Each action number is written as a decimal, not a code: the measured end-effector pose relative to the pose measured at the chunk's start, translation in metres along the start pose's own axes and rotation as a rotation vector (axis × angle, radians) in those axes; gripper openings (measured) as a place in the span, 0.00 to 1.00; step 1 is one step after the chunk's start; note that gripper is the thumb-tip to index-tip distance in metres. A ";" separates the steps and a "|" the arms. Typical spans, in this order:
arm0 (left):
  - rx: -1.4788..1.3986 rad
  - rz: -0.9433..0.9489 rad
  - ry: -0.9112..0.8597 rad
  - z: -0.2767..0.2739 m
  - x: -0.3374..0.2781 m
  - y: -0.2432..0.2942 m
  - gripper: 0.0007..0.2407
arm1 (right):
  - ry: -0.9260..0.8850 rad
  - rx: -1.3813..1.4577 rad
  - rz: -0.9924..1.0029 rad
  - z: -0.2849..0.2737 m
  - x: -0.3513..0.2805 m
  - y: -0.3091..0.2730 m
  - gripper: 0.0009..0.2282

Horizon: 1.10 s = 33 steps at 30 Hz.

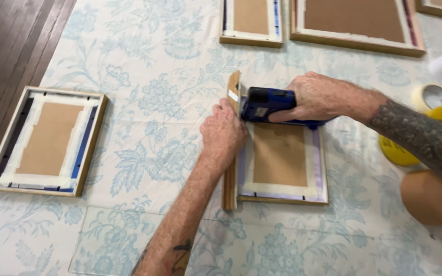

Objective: Assembling picture frames by securing the backings with a staple gun

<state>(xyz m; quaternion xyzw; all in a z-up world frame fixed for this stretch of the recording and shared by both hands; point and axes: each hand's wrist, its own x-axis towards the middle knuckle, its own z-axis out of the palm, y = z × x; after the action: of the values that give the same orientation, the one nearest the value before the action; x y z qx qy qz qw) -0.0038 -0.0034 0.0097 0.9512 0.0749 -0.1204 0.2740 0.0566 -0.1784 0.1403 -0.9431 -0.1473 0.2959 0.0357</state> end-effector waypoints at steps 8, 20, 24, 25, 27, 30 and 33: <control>-0.014 0.074 -0.018 -0.008 -0.020 -0.020 0.26 | 0.012 -0.060 0.076 0.008 -0.071 -0.023 0.21; -0.172 0.138 -0.005 -0.019 -0.074 -0.017 0.41 | 0.005 0.000 0.076 0.016 -0.083 -0.042 0.18; -0.173 0.143 0.034 -0.015 -0.074 -0.019 0.39 | 0.001 -0.006 0.053 0.017 -0.085 -0.051 0.18; -0.175 0.141 0.033 -0.014 -0.074 -0.019 0.39 | -0.002 -0.007 0.053 0.017 -0.082 -0.049 0.18; -0.178 0.146 0.045 -0.014 -0.074 -0.019 0.38 | 0.005 0.021 0.056 0.018 -0.078 -0.046 0.17; -0.171 0.143 0.045 -0.012 -0.073 -0.020 0.38 | -0.007 0.025 0.062 0.015 -0.079 -0.051 0.19; -0.205 0.129 0.016 -0.014 -0.071 -0.020 0.38 | -0.010 0.019 0.047 0.021 -0.074 -0.045 0.19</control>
<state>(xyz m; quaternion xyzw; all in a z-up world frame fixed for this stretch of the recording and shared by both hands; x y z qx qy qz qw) -0.0738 0.0156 0.0309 0.9221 0.0277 -0.0865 0.3761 -0.0249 -0.1583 0.1703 -0.9445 -0.1225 0.3027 0.0372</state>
